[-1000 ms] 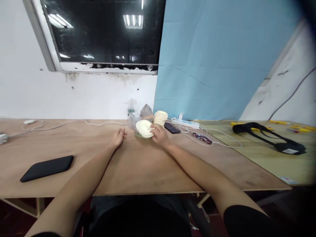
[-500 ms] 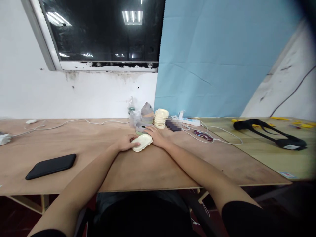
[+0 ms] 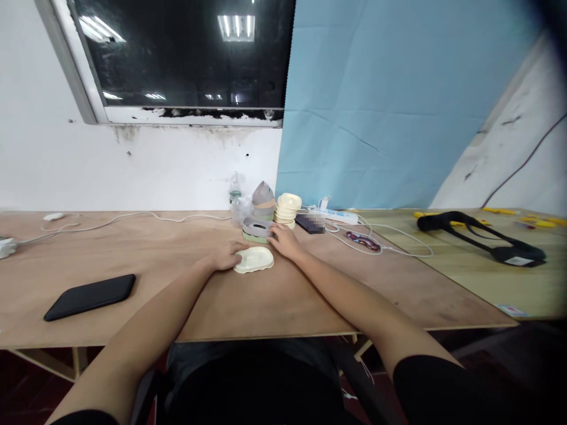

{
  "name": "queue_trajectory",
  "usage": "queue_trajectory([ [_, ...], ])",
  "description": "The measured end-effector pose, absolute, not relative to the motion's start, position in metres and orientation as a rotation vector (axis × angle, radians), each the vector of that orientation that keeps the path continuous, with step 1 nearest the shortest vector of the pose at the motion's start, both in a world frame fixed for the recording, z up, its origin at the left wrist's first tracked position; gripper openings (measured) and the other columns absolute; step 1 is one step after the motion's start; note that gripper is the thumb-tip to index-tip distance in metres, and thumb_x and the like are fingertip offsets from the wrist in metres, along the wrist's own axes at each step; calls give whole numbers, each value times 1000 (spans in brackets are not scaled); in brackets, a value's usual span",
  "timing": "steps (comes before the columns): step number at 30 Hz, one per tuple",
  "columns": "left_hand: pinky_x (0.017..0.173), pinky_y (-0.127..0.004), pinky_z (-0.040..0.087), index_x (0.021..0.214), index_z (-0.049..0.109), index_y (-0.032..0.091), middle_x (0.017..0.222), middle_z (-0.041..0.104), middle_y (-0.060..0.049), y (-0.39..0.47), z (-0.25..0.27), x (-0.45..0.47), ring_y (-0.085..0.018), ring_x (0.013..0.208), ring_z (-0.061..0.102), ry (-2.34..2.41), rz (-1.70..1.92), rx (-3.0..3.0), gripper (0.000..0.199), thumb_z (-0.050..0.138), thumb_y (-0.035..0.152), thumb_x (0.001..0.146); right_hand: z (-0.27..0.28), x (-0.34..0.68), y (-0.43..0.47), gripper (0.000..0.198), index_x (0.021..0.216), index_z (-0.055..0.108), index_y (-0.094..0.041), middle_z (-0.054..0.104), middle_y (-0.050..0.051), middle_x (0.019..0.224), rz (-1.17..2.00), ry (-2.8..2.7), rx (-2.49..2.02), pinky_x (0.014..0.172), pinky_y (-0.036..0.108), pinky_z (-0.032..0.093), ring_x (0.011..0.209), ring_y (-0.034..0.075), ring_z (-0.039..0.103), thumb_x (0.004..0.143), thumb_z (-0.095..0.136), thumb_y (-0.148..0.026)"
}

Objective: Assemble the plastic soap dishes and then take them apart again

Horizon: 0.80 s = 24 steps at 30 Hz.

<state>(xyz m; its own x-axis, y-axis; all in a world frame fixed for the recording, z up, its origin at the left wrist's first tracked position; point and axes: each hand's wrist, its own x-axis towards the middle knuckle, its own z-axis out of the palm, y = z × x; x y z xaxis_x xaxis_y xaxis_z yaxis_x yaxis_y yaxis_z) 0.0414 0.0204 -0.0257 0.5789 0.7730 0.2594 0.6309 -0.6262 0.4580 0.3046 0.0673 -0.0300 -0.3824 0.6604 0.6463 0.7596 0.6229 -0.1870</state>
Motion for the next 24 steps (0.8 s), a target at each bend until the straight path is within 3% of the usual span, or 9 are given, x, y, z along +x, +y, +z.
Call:
queue_trajectory([
  [5, 104, -37, 40, 124, 60, 13, 127, 60, -11, 19, -26, 41, -27, 118, 54, 1154, 610, 2573, 53, 48, 16, 73, -27, 303, 63, 26, 101, 55, -18, 58, 10, 108, -114, -2048, -1051, 89, 38, 43, 104, 24, 52, 76, 59, -17],
  [10, 97, -41, 44, 123, 59, 15, 122, 62, -12, 12, -18, 42, -29, 110, 59, 1398, 714, 2506, 45, 48, 34, 83, -17, 297, 51, 29, 107, 54, -19, 57, 10, 109, -94, -1889, -911, 90, 37, 43, 106, 24, 52, 79, 50, -16],
  [14, 94, -41, 45, 140, 37, 14, 122, 60, -14, 5, -10, 42, -27, 107, 59, 1420, 1064, 2407, 69, 52, 52, 84, -11, 287, 35, 30, 110, 55, -19, 62, 8, 101, 60, -1768, -919, 77, 32, 47, 88, 21, 57, 84, 53, -34],
  [18, 98, -37, 42, 148, 14, 11, 138, 45, -19, -6, 0, 46, -26, 111, 54, 1249, 1396, 2415, 92, 58, 55, 81, -11, 278, 27, 38, 102, 60, -18, 65, 4, 85, 267, -1768, -973, 65, 26, 43, 73, 17, 56, 89, 45, -50],
  [21, 103, -38, 38, 148, 18, 13, 145, 36, -18, -12, 5, 49, -30, 124, 45, 1166, 1388, 2495, 91, 60, 55, 79, -14, 278, 32, 47, 83, 61, -16, 60, 1, 69, 395, -1777, -1000, 59, 24, 39, 65, 15, 52, 90, 40, -57],
  [24, 102, -40, 39, 140, 34, 17, 140, 43, -14, -13, 6, 49, -29, 124, 45, 1129, 1363, 2499, 71, 55, 53, 83, -19, 281, 40, 51, 69, 58, -16, 55, 0, 61, 519, -1825, -1012, 54, 23, 36, 60, 14, 48, 86, 43, -62],
])
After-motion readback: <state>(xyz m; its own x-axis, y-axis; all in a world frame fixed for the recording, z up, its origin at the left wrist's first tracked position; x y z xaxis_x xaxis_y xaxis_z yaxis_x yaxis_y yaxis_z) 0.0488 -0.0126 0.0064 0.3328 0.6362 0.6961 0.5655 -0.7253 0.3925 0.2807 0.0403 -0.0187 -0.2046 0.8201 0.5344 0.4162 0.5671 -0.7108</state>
